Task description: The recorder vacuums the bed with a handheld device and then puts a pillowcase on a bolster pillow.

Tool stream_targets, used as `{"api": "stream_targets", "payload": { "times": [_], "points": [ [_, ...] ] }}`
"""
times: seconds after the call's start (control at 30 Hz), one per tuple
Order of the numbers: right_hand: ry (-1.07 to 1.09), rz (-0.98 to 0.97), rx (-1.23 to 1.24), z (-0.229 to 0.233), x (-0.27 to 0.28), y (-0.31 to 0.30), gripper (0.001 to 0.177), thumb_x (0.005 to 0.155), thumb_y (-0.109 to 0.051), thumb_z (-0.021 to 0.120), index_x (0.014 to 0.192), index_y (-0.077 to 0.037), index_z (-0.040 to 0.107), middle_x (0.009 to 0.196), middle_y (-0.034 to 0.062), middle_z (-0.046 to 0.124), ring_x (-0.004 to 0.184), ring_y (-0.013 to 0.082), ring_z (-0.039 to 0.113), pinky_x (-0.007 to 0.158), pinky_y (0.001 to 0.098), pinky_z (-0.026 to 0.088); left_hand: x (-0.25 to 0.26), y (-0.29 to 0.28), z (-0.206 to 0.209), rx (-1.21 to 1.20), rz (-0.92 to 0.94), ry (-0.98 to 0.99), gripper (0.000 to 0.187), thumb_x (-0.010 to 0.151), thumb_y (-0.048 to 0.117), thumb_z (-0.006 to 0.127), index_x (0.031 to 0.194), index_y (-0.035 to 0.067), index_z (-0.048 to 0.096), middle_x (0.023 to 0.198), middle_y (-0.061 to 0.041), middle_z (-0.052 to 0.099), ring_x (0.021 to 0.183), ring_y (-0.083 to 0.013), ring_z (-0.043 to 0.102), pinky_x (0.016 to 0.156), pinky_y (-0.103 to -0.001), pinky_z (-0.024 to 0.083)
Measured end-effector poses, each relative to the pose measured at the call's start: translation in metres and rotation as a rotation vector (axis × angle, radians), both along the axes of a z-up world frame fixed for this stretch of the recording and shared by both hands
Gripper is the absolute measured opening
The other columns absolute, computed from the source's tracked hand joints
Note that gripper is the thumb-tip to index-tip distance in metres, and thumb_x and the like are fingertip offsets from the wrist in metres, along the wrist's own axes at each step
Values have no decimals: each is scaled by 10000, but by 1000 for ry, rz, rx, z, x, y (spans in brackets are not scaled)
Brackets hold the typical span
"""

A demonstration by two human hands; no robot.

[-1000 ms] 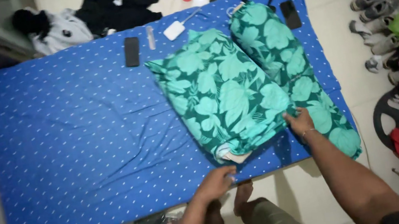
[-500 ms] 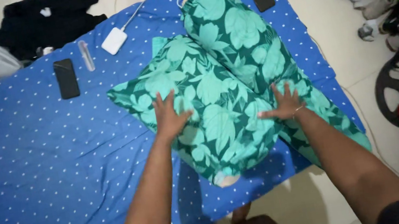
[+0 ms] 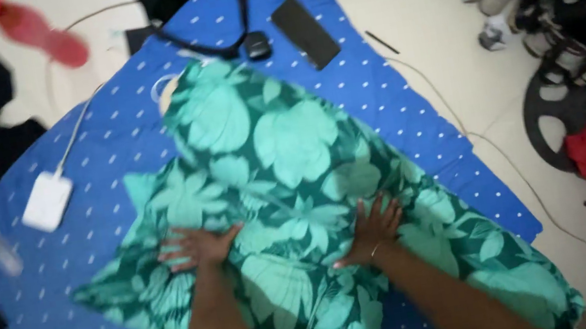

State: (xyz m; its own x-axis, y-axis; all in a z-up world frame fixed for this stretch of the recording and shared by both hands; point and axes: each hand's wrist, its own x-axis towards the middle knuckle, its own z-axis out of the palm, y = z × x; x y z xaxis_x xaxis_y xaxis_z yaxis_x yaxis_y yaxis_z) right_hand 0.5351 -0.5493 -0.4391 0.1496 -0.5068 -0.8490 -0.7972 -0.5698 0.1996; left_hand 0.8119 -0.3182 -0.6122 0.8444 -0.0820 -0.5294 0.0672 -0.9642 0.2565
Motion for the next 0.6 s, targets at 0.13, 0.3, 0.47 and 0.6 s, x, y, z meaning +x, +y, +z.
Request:
{"api": "stream_targets", "payload": {
  "times": [0.13,0.3,0.47,0.6],
  "points": [
    [58,-56,112,11,13,-2,1715,467,-992,716,1650,-117,-164,1643,315,-315,1468,602,-282,1149,726,-125,-6,9,-72,625,-24,-439,1686,583,879,808,1651,-14,-142,1691,-358,-210,1515,-613,-281,1178,-787,-85],
    [95,-166,188,33,32,-17,1637,550,-971,701,1649,-127,-169,1652,300,-324,1477,593,-295,1159,710,-151,0,2,-67,929,-85,32,1852,391,1237,265,1725,-29,50,1740,-353,46,1549,-540,4,1220,-640,25],
    [101,-230,254,10,26,-16,1571,607,-918,713,1659,-143,-159,1659,292,-309,1481,592,-297,1162,702,-162,-9,16,-119,914,-75,-113,1660,517,1180,252,1672,-2,103,1652,-362,136,1477,-548,71,1196,-620,91],
    [80,-300,261,20,30,-5,1571,602,-918,715,1658,-145,-154,1659,291,-305,1482,591,-293,1164,702,-159,-6,28,-128,907,-150,-129,1660,512,1177,264,1669,-2,97,1651,-363,126,1475,-554,63,1190,-626,90]
  ]
}}
